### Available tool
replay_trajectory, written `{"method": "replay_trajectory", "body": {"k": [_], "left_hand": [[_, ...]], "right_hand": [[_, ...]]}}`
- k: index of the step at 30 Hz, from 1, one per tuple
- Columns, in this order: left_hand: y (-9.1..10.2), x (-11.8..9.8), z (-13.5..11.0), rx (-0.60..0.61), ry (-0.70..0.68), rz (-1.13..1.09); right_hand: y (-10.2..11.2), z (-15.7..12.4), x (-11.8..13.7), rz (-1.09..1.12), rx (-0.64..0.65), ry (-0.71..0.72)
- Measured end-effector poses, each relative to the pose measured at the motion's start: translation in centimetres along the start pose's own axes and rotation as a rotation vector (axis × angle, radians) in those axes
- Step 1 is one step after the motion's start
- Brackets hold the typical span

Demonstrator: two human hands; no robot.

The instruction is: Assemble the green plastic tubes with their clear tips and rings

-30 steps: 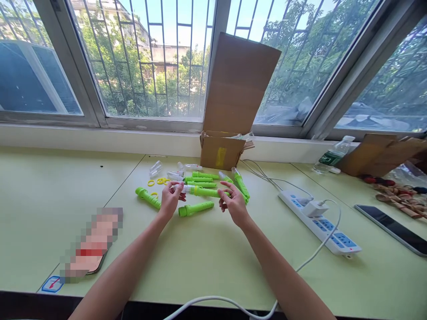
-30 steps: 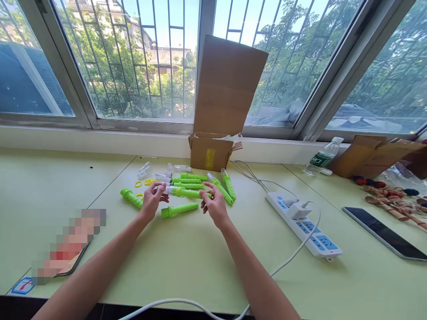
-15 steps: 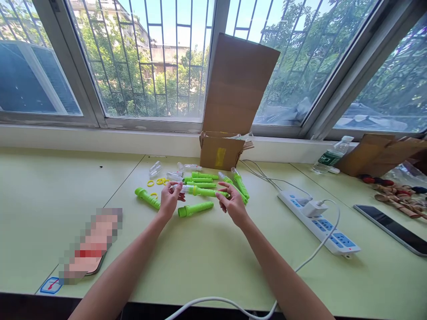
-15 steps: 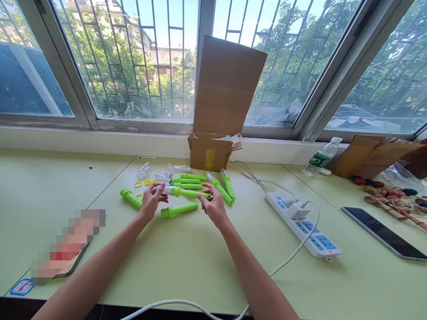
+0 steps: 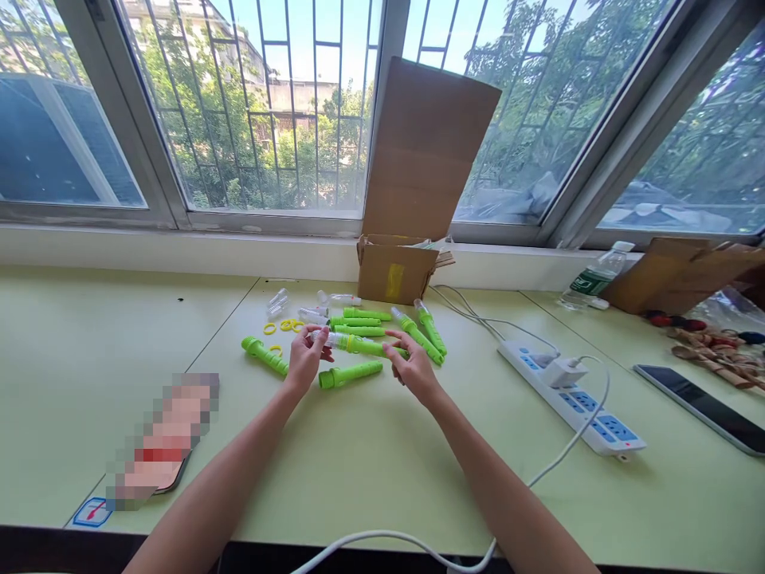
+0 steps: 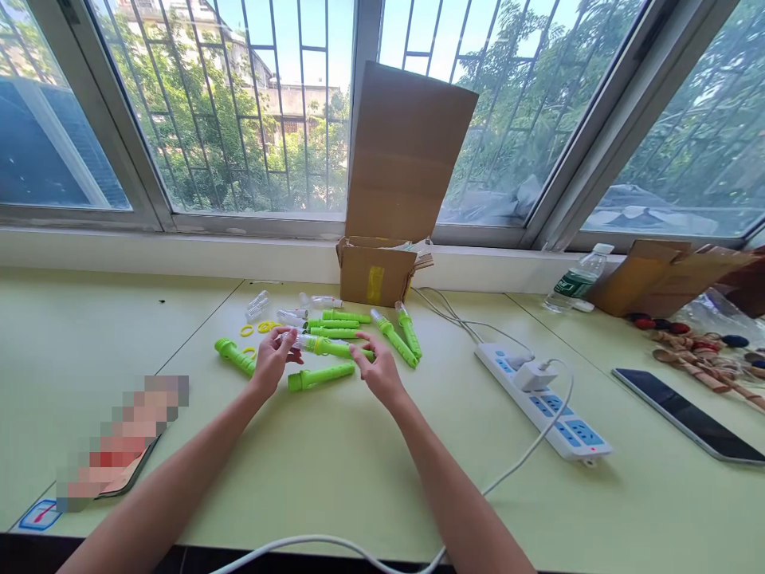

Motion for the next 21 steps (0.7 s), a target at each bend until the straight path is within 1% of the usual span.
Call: {"method": "replay_trajectory", "body": {"k": [3,6,8,9,11,13,14,15,16,17,18,20,21], "left_hand": [[0.0,-0.1,0.1,0.003,-0.005,-0.002],[-0.3,0.0,0.1,0.029,-0.010,-0.008],[-0.5,0.1,0.0,0.050,-0.010,-0.009],[-0.6,0.1,0.0,0.061,-0.008,-0.009],[-0.9,0.0,-0.2,0.088,-0.008,-0.013],[-1.3,-0.2,-0.4,0.126,-0.019,-0.021],[-1.4,-0.3,-0.5,0.142,-0.028,-0.022],[-1.5,-0.4,-0.6,0.152,-0.037,-0.018],[-1.5,-0.5,-0.6,0.153,-0.044,-0.007],[-1.4,-0.5,-0.6,0.144,-0.048,0.009],[-1.2,-0.5,-0.5,0.122,-0.050,0.025],[-0.6,-0.5,-0.3,0.059,-0.050,0.037],[-0.3,-0.5,-0.2,0.028,-0.047,0.029]], "right_hand": [[0.2,-0.2,0.9,-0.034,0.002,0.055],[0.8,-0.1,1.6,-0.087,-0.044,0.115],[1.1,0.1,1.4,-0.088,-0.053,0.104],[1.1,0.3,0.9,-0.061,-0.040,0.061],[0.8,0.5,-0.8,0.041,0.018,-0.092],[0.1,0.4,-2.5,0.145,0.112,-0.271],[-0.3,0.3,-3.1,0.170,0.155,-0.335],[-0.5,0.2,-3.5,0.173,0.180,-0.371],[-0.5,0.2,-3.5,0.155,0.181,-0.370],[-0.5,0.2,-3.3,0.118,0.164,-0.333],[-0.2,0.4,-2.5,0.057,0.113,-0.238],[0.1,0.2,0.0,-0.106,0.021,0.054],[-0.2,-0.3,1.2,-0.198,0.002,0.190]]}}
Point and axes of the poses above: each hand's wrist, its own z-axis towards the middle knuckle, its own y-axis out of the back of the hand, x = y × z, the point moved 9 cm from there along z, towards the middle knuckle, and after that the axes turned 7 degrees about -x, right-handed, at the moved point
